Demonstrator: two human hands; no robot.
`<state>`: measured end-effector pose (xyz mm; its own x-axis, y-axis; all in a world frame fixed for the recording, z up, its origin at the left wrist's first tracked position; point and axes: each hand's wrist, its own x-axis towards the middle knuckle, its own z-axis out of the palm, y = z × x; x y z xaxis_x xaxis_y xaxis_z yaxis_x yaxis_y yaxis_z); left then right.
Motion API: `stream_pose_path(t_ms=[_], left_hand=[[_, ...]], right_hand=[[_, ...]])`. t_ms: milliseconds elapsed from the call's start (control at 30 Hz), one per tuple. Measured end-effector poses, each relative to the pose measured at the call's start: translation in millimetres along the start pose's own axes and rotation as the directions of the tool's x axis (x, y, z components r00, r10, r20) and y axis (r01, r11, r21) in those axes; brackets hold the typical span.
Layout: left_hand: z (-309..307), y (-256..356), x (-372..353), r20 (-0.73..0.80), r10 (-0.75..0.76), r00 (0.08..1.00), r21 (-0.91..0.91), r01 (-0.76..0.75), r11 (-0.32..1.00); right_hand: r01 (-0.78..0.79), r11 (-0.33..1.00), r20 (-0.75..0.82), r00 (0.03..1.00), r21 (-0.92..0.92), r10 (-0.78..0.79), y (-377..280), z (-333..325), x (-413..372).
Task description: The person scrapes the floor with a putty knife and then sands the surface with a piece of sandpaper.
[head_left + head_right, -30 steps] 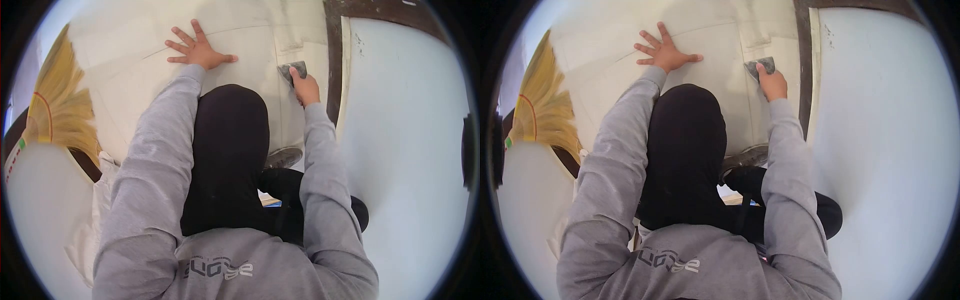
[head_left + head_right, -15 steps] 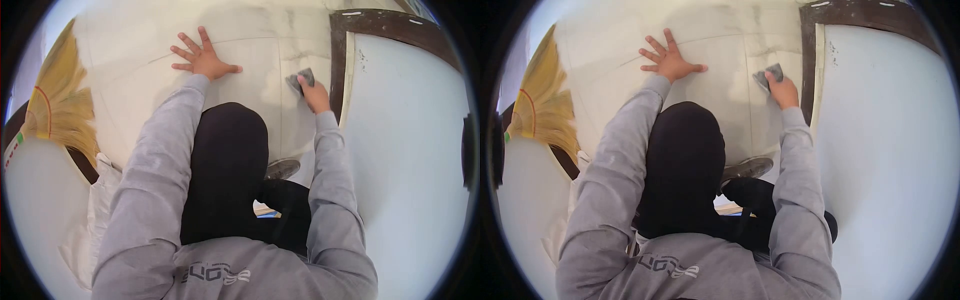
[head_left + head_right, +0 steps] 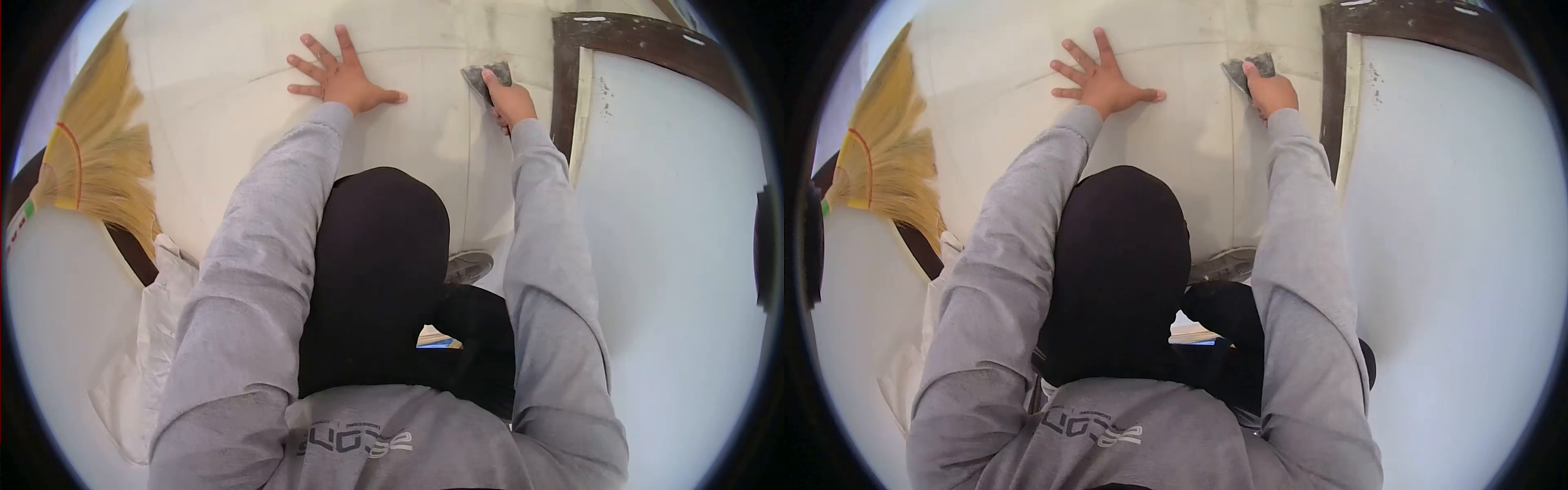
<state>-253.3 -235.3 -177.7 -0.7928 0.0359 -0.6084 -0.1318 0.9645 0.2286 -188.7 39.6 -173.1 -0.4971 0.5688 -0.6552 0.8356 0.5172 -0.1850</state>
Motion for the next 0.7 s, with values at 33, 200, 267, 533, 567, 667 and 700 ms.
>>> stream_pose_path(t_ms=[33,200,267,533,567,667,700], left_hand=[[-2.3,3.2,1.4,-0.002,0.008,1.000,-0.007,-0.008,1.000],[-2.8,4.7,-1.2,0.005,-0.002,1.000,-0.016,0.002,1.000],[-3.4,0.9,-0.1,0.002,-0.010,1.000,-0.013,0.010,1.000],[-3.0,2.6,-2.5,-0.018,0.005,1.000,-0.042,-0.006,0.999],[-4.1,3.2,-0.3,-0.023,0.003,1.000,-0.049,-0.004,0.999],[-3.6,3.0,-0.2,-0.011,-0.019,1.000,-0.024,0.019,1.000],[-4.5,3.2,0.1,-0.011,-0.014,1.000,-0.025,0.014,1.000]], right_hand=[[-0.015,1.000,0.046,0.999,0.008,0.014,-1.2,-5.9,-4.4],[-0.028,0.999,0.048,0.998,0.015,0.027,32.9,-3.6,-36.2],[-0.096,0.993,0.116,0.989,0.072,0.087,31.6,0.4,-35.5],[-0.081,0.993,0.151,0.986,0.086,0.067,-11.7,-14.9,-7.9],[-0.040,0.999,0.140,0.989,0.019,0.037,-3.6,-9.0,-15.1],[-0.081,0.988,0.079,0.994,0.135,0.071,10.6,9.7,-27.7],[-0.076,0.988,0.084,0.994,0.136,0.065,7.1,15.4,-10.4]])
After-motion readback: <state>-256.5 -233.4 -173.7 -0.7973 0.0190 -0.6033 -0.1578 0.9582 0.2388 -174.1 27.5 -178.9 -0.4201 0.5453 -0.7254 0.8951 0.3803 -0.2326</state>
